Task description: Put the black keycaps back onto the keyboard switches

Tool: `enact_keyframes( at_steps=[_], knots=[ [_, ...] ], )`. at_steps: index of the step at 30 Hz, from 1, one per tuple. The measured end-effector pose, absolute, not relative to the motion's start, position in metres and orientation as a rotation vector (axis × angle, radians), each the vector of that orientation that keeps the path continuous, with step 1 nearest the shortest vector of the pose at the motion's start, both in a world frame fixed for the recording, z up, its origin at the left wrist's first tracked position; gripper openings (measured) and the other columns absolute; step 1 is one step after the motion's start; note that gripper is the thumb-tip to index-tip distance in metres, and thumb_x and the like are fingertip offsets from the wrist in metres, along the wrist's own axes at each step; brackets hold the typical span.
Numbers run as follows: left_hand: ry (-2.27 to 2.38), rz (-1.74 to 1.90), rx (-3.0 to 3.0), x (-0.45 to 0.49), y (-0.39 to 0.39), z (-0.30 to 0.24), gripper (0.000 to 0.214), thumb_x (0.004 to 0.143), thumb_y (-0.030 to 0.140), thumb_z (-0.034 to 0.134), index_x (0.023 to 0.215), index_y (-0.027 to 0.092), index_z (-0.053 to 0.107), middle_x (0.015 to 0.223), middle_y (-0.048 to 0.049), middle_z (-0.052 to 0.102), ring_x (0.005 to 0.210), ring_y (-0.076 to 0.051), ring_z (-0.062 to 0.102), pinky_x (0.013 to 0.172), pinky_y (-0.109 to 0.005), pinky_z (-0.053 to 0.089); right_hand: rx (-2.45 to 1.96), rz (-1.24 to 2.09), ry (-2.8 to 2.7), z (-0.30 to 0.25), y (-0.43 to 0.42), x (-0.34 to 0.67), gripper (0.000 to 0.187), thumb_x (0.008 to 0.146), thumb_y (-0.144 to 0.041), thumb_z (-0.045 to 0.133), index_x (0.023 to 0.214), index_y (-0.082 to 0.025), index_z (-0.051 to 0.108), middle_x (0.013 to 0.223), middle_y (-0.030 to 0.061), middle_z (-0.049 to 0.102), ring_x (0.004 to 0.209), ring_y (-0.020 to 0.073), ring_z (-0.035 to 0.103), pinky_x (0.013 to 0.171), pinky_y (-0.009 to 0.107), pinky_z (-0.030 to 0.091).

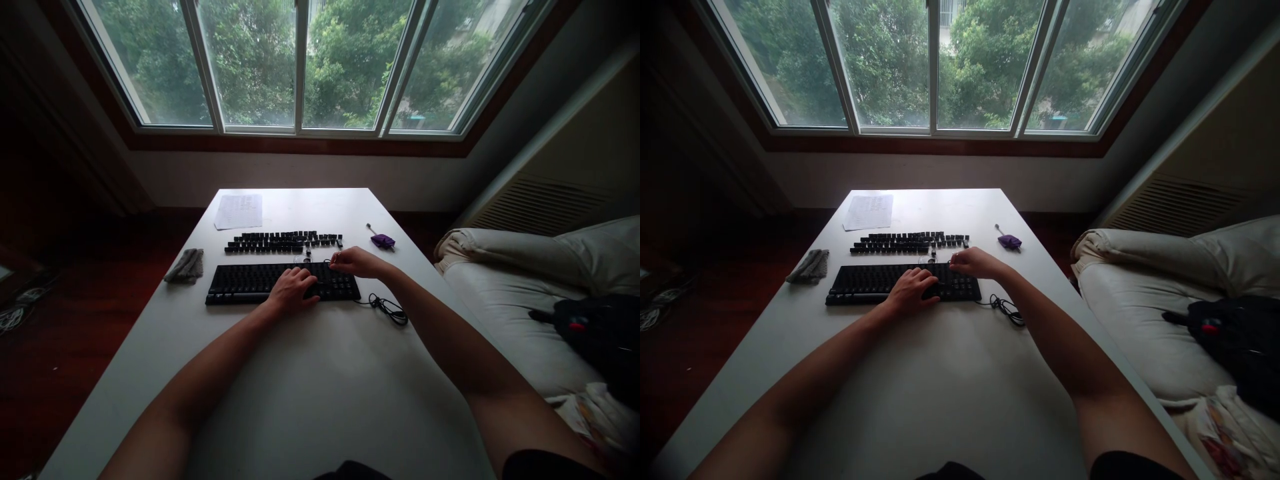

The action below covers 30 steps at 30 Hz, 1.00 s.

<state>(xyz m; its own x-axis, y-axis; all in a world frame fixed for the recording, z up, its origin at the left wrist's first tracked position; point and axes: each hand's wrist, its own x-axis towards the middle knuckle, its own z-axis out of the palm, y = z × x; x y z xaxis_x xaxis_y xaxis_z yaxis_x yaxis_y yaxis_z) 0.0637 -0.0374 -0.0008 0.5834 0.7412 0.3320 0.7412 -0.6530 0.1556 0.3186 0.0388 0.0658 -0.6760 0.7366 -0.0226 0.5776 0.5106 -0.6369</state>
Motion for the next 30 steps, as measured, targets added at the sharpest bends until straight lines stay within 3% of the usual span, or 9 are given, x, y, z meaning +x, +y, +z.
enact_keyframes(
  at_steps=[17,30],
  knots=[
    [1.307,0.616,2.740,0.056,-0.024,-0.004,0.039,0.087,0.048,0.064,0.117,0.025,0.063,0.112,-0.0080,0.063,0.103,-0.026,0.055,0.089,-0.041,0.043,-1.273,0.815,-2.150,0.039,0.018,0.334,0.045,0.084,-0.058,0.057,0.093,-0.016,0.073,0.063,-0.0002,0.060,0.057,0.0132,0.048,0.057,0.026,0.037],
    [1.290,0.621,2.731,0.054,-0.021,-0.006,0.039,0.087,0.050,0.063,0.117,0.025,0.063,0.113,-0.0074,0.063,0.102,-0.025,0.055,0.089,-0.041,0.043,-1.375,0.455,-1.974,0.049,0.004,0.311,0.048,0.090,-0.060,0.047,0.074,-0.018,0.063,0.057,0.0014,0.056,0.053,0.0146,0.046,0.056,0.028,0.034]
  ],
)
